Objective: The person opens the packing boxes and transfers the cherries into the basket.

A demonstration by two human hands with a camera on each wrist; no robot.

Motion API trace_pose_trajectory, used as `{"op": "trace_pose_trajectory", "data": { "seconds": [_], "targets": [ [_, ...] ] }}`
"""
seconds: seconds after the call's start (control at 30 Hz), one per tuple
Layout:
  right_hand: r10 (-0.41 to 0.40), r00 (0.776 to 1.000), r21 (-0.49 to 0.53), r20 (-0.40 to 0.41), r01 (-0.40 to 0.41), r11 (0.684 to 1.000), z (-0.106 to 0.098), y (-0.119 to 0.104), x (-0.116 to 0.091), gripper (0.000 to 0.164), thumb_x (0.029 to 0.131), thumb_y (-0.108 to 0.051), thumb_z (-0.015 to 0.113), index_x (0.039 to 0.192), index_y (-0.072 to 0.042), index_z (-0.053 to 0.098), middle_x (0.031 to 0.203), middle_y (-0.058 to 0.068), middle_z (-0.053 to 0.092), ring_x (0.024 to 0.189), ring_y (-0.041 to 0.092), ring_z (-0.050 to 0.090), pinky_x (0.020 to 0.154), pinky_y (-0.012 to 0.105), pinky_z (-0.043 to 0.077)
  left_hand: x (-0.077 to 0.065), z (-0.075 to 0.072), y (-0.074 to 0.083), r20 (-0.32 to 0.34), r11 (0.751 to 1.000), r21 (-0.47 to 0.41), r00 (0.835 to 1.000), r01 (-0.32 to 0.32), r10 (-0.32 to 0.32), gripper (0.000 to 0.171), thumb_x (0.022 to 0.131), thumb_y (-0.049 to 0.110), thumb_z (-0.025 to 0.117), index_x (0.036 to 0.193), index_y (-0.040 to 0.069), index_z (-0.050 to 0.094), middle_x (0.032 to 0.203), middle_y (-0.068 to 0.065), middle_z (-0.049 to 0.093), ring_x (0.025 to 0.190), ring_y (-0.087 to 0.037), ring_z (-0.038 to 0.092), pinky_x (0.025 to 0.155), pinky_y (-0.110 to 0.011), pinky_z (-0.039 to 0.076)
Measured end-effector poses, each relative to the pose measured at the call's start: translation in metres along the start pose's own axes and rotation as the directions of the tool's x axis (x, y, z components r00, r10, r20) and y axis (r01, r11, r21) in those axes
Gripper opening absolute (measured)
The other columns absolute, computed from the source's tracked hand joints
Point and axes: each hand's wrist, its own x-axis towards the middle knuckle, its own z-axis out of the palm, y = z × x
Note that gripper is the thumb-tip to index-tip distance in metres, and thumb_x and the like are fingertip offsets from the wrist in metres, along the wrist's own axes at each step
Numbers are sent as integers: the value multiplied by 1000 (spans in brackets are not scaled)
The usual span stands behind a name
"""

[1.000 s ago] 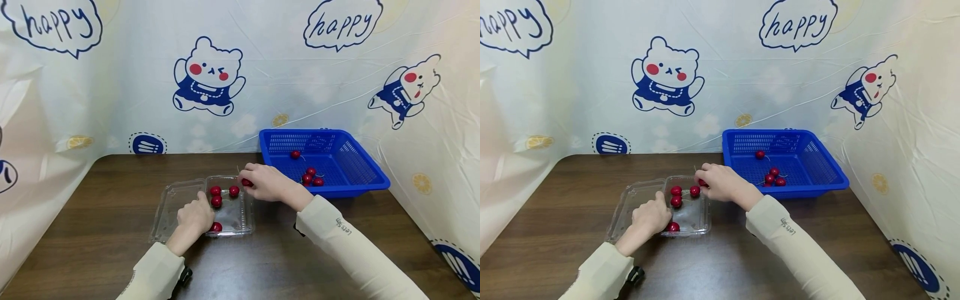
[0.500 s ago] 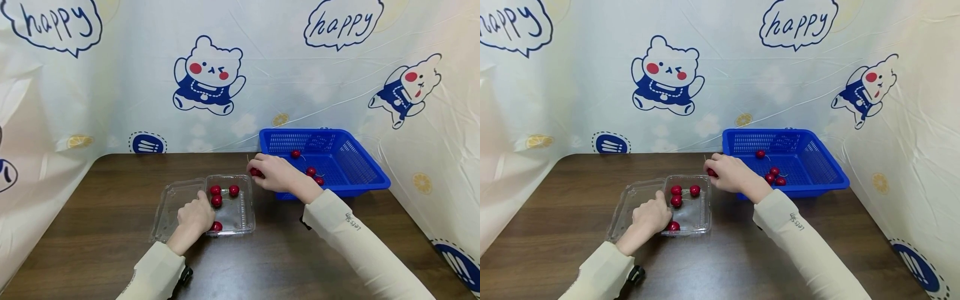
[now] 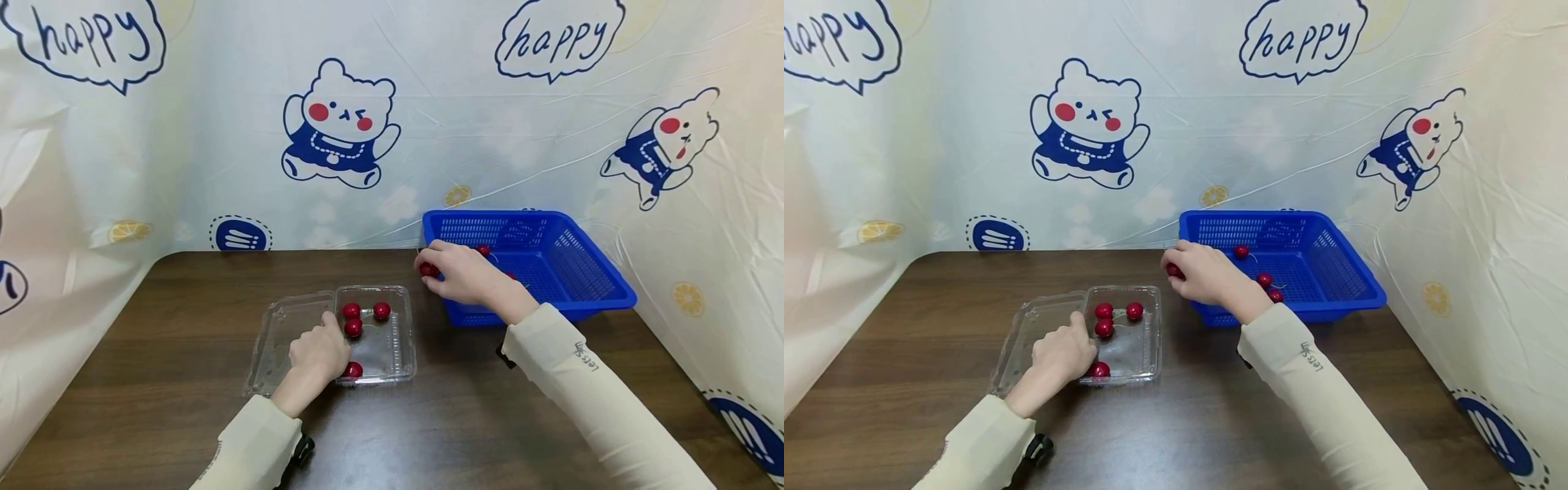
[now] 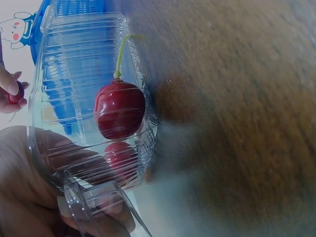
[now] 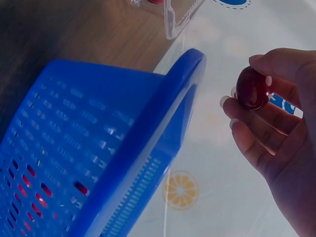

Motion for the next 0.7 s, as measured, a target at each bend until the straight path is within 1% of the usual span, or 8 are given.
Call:
{"op": "trace_pose_trajectory", "data": {
  "seconds": [0.3, 0.7],
  "targets": [
    [29, 1000, -16, -4, -29, 999, -8, 8, 0, 25, 89, -18, 65, 113, -13, 67, 109, 10, 65, 92, 24, 61, 82, 43, 57, 0, 0, -1, -7, 1000, -10, 1000, -4, 4, 21, 87, 15, 47, 98, -3, 45, 87, -28, 71, 74, -44, 66, 59, -54, 51],
    [52, 999, -3, -16, -52, 999, -15, 27, -5, 27, 89, -18, 66, 114, -8, 67, 110, 12, 65, 93, 26, 60, 85, 46, 55, 1, 1, -1, 17, 1000, -12, 1000, 4, -3, 23, 87, 16, 49, 100, -2, 46, 86, -26, 71, 71, -41, 65, 57, -51, 50]
  ]
}}
